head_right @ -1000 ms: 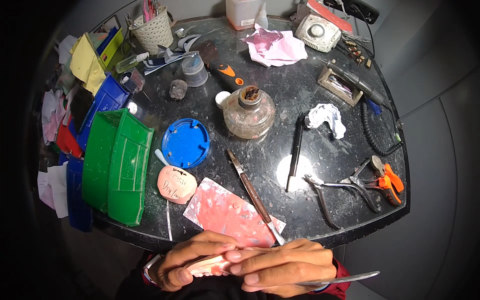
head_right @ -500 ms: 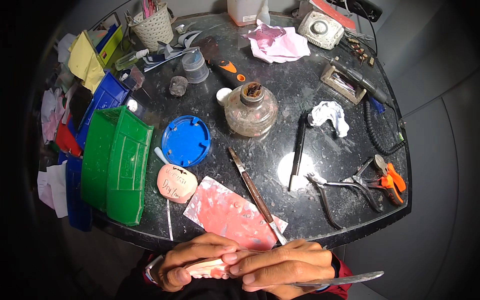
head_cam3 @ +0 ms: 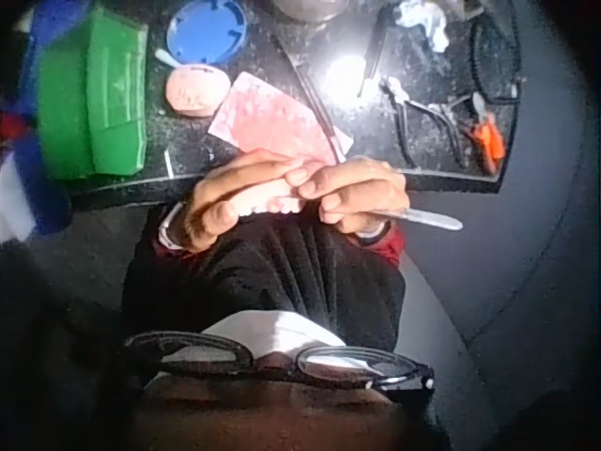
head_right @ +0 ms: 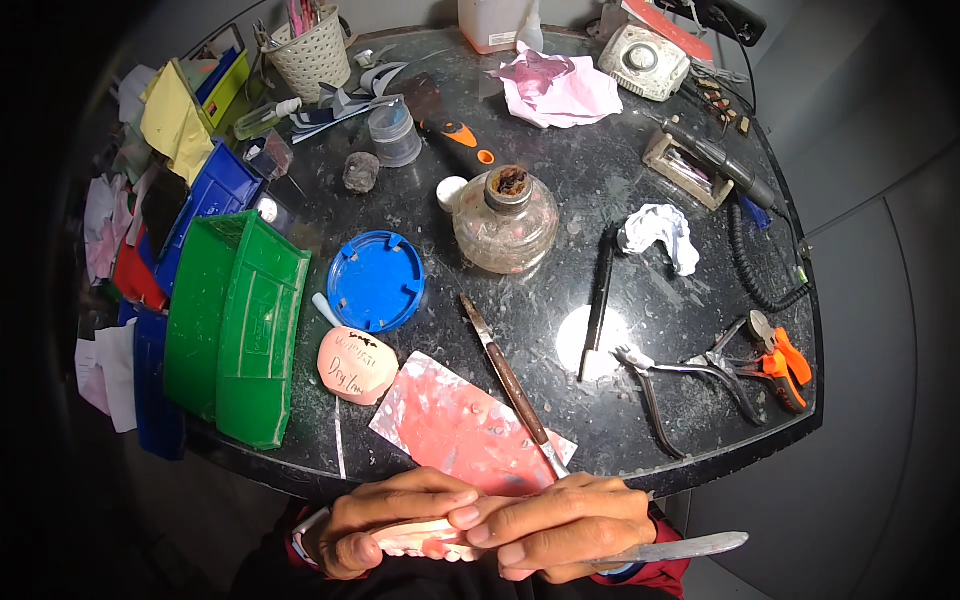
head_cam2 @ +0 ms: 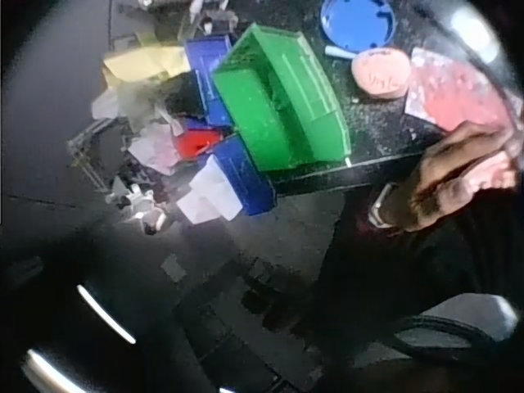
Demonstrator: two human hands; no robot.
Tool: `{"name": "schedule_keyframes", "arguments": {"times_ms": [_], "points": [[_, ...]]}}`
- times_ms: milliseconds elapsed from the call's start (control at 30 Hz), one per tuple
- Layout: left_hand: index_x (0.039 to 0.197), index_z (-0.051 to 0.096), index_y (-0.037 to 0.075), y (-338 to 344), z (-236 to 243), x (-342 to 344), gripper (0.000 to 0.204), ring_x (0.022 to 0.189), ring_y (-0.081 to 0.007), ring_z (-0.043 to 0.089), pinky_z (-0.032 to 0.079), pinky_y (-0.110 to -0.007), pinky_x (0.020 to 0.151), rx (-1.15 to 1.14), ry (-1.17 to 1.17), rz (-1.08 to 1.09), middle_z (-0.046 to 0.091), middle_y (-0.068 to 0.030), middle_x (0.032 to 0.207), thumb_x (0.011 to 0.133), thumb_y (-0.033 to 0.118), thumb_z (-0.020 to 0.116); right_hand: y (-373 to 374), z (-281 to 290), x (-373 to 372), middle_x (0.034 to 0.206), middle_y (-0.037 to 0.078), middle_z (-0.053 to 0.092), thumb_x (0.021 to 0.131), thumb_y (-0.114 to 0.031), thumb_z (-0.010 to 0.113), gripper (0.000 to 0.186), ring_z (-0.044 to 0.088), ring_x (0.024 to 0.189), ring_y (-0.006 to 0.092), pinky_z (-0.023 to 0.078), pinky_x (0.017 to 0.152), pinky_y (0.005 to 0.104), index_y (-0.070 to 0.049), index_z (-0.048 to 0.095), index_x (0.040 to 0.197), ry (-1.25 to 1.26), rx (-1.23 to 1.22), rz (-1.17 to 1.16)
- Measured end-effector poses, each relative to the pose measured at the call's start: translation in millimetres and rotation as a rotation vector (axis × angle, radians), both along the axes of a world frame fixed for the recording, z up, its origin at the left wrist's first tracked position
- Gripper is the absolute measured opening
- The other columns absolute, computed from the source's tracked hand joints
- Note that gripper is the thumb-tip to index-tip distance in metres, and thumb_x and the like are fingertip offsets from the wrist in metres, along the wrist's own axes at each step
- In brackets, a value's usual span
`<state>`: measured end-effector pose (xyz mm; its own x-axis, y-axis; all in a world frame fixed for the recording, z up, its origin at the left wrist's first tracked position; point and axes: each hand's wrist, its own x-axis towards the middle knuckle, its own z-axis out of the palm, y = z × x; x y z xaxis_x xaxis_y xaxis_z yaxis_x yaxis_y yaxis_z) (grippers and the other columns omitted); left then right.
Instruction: The person shapes pink material on a dental mold using a tool, repeatedly heating the tool in a burner and applying material to the mold.
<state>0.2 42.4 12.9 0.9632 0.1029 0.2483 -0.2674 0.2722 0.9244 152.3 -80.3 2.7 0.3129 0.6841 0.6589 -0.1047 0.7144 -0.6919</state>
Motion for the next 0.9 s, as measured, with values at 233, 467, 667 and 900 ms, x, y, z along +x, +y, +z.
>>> {"name": "schedule_keyframes", "arguments": {"times_ms": [233, 467, 667, 900], "points": [[0.118, 0.037, -0.014, 0, 3, -3, 0.069, 0.102, -0.0371, 0.048, 0.041, -0.042, 0.085, -0.003, 0.048, -0.001, 0.042, -0.0335, 0.112, 0.090, 0.048, 0.023, 2, -4, -2, 0.084, 0.031, 0.056, 0.069, 0.012, 0.061, 0.016, 0.060, 0.079, 0.0405, 0.053, 0.067, 0.0416, 0.011, 0.052, 0.082, -0.061, 0.078, -0.006], [0.119, 0.037, -0.014, 1, 3, -8, 0.076, 0.099, -0.0341, 0.051, 0.042, -0.039, 0.084, -0.012, 0.108, -0.013, 0.042, -0.0314, 0.112, 0.088, 0.053, 0.020, -1, -5, -9, 0.083, 0.027, 0.057, 0.072, 0.011, 0.059, 0.013, 0.060, 0.079, 0.0401, 0.053, 0.068, 0.0446, 0.007, 0.052, 0.082, 0.152, -0.034, 0.029], [0.119, 0.037, -0.014, -1, 3, -7, 0.077, 0.098, -0.0327, 0.052, 0.043, -0.038, 0.083, -0.009, 0.098, -0.034, 0.042, -0.0306, 0.113, 0.087, 0.054, 0.019, 4, -5, 5, 0.083, 0.027, 0.057, 0.070, 0.012, 0.059, 0.010, 0.060, 0.080, 0.0408, 0.054, 0.065, 0.0437, 0.008, 0.052, 0.074, 0.000, 0.055, 0.125], [0.120, 0.035, -0.013, -4, 0, -13, 0.078, 0.103, -0.0326, 0.047, 0.041, -0.038, 0.085, 0.020, 0.157, -0.055, 0.040, -0.0304, 0.115, 0.087, 0.055, 0.021, 11, -10, -2, 0.083, 0.028, 0.057, 0.067, 0.012, 0.062, 0.010, 0.059, 0.081, 0.0416, 0.055, 0.063, 0.0408, 0.009, 0.054, 0.073, -0.048, 0.202, 0.034]]}}
